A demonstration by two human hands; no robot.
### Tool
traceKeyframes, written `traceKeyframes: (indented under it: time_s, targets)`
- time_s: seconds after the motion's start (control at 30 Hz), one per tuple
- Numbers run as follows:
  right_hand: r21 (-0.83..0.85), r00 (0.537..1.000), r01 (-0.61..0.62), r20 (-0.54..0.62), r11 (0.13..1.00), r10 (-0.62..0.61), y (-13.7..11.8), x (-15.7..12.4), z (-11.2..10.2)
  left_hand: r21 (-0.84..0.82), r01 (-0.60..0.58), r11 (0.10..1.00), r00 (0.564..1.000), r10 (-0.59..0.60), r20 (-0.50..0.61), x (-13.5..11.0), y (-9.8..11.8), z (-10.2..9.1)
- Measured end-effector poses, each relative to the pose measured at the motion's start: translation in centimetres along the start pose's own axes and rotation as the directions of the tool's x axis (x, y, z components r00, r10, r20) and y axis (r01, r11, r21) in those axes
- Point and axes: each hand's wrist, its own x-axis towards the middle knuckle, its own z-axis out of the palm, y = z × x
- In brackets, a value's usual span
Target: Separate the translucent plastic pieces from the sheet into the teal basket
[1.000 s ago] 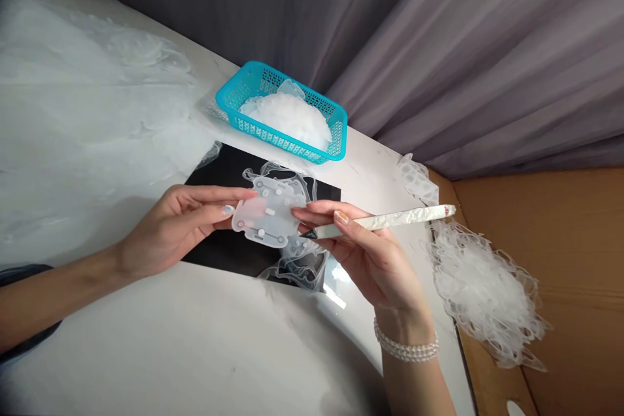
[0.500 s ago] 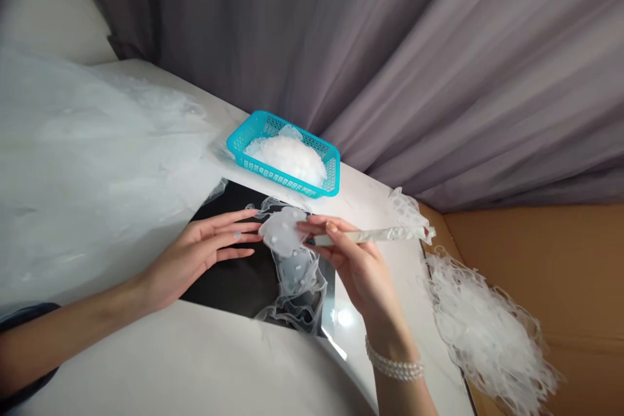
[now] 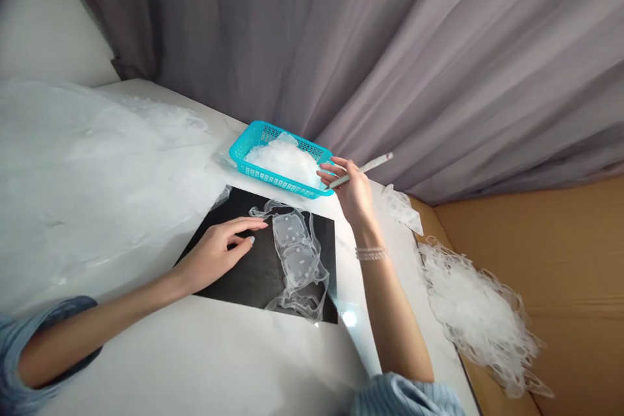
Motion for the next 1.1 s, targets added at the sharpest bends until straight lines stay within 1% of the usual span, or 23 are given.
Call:
traceKeyframes:
  time_s: [0.03, 0.07, 0.1, 0.13, 0.17, 0.2, 0.23, 0.27, 0.3, 0.33, 0.37, 0.4, 0.43, 0.5, 0.57, 0.67, 0.73, 0.8, 0.87, 0.9, 0.97, 1.03, 1.1]
  targets:
    - [-0.049, 0.999, 0.033, -0.018, 0.998, -0.034, -0.4, -1.5, -1.1, 0.106, -0.062, 0.993, 0.998, 0.06, 0.018, 0.3, -0.2, 0.1]
    - [-0.144, 0.997, 0.065, -0.042, 0.987, -0.071, -0.7, -3.0, -2.0, 0.212, -0.125, 0.969, 0.992, 0.119, 0.044, 0.6, -0.3, 0.2]
    - [-0.291, 0.993, 0.082, -0.063, 0.953, -0.105, -0.8, -4.6, -2.9, 0.314, -0.19, 0.93, 0.982, 0.174, 0.079, 1.0, -0.6, 0.4]
    - [-0.472, 0.99, 0.08, -0.069, 0.878, -0.127, -0.8, -6.2, -3.5, 0.406, -0.256, 0.877, 0.966, 0.225, 0.125, 1.4, -0.8, 0.6]
    - [-0.652, 0.99, 0.062, -0.054, 0.755, -0.128, -0.6, -7.8, -4.0, 0.479, -0.332, 0.813, 0.943, 0.275, 0.187, 1.9, -1.1, 0.7]
    - [-0.8, 0.995, 0.044, -0.021, 0.599, -0.101, -0.3, -9.4, -4.3, 0.526, -0.412, 0.744, 0.911, 0.32, 0.26, 2.3, -1.3, 0.9]
    - [-0.898, 0.999, 0.037, 0.017, 0.438, -0.049, 0.3, -11.0, -4.4, 0.546, -0.493, 0.678, 0.869, 0.355, 0.343, 2.7, -1.5, 1.0]
    - [-0.952, 0.998, 0.045, 0.052, 0.303, 0.017, 1.0, -12.5, -4.3, 0.545, -0.568, 0.616, 0.821, 0.379, 0.427, 3.1, -1.7, 1.2]
    - [-0.976, 0.994, 0.059, 0.077, 0.21, 0.075, 1.7, -13.9, -4.2, 0.535, -0.629, 0.564, 0.774, 0.39, 0.499, 3.3, -1.9, 1.3]
    - [-0.985, 0.989, 0.073, 0.092, 0.155, 0.119, 2.3, -15.1, -4.1, 0.526, -0.673, 0.52, 0.735, 0.392, 0.553, 3.5, -2.0, 1.4]
    - [-0.988, 0.983, 0.084, 0.104, 0.13, 0.151, 3.0, -16.0, -3.9, 0.523, -0.7, 0.486, 0.709, 0.389, 0.588, 3.6, -2.2, 1.4]
    - [-0.987, 0.978, 0.097, 0.118, 0.127, 0.17, 3.5, -16.7, -3.9, 0.531, -0.713, 0.457, 0.697, 0.382, 0.607, 3.7, -2.3, 1.4]
    - [-0.984, 0.976, 0.107, 0.131, 0.141, 0.173, 3.9, -16.9, -4.0, 0.55, -0.714, 0.433, 0.698, 0.372, 0.613, 3.8, -2.5, 1.3]
    - [-0.976, 0.981, 0.111, 0.138, 0.189, 0.137, 4.4, -16.4, -4.6, 0.607, -0.693, 0.39, 0.721, 0.349, 0.599, 4.0, -2.9, 1.0]
    - [-0.972, 0.993, 0.086, 0.102, 0.219, 0.063, 4.7, -15.0, -5.6, 0.667, -0.661, 0.343, 0.75, 0.333, 0.571, 4.3, -3.3, 0.4]
    - [-0.977, 0.998, 0.011, -0.002, 0.215, -0.062, 4.5, -13.0, -6.9, 0.754, -0.593, 0.283, 0.8, 0.321, 0.508, 4.7, -3.8, -0.3]
    - [-0.976, 0.99, -0.017, -0.046, 0.215, -0.131, 4.1, -13.0, -6.8, 0.803, -0.534, 0.264, 0.835, 0.313, 0.453, 4.9, -4.0, -0.6]
    - [-0.973, 0.991, 0.037, 0.005, 0.228, -0.137, 3.8, -14.1, -5.8, 0.843, -0.479, 0.246, 0.864, 0.305, 0.401, 5.0, -4.0, -0.8]
    - [-0.959, 0.985, 0.17, 0.16, 0.227, -0.061, 3.7, -15.8, -4.4, 0.873, -0.436, 0.218, 0.882, 0.299, 0.365, 4.9, -3.9, -0.8]
    - [-0.948, 0.97, 0.239, 0.243, 0.209, -0.008, 3.8, -16.6, -3.7, 0.884, -0.423, 0.202, 0.886, 0.298, 0.356, 4.9, -3.8, -0.8]
    - [-0.936, 0.938, 0.321, 0.335, 0.144, 0.09, 4.2, -17.7, -2.6, 0.886, -0.429, 0.176, 0.88, 0.303, 0.366, 4.5, -3.6, -0.6]
    - [-0.945, 0.936, 0.318, 0.326, 0.077, 0.133, 4.5, -18.1, -2.3, 0.849, -0.501, 0.17, 0.844, 0.315, 0.434, 3.8, -3.2, -0.4]
    - [-0.956, 0.941, 0.289, 0.294, 0.051, 0.168, 4.4, -18.0, -2.6, 0.784, -0.592, 0.188, 0.791, 0.324, 0.519, 2.8, -2.8, 0.0]
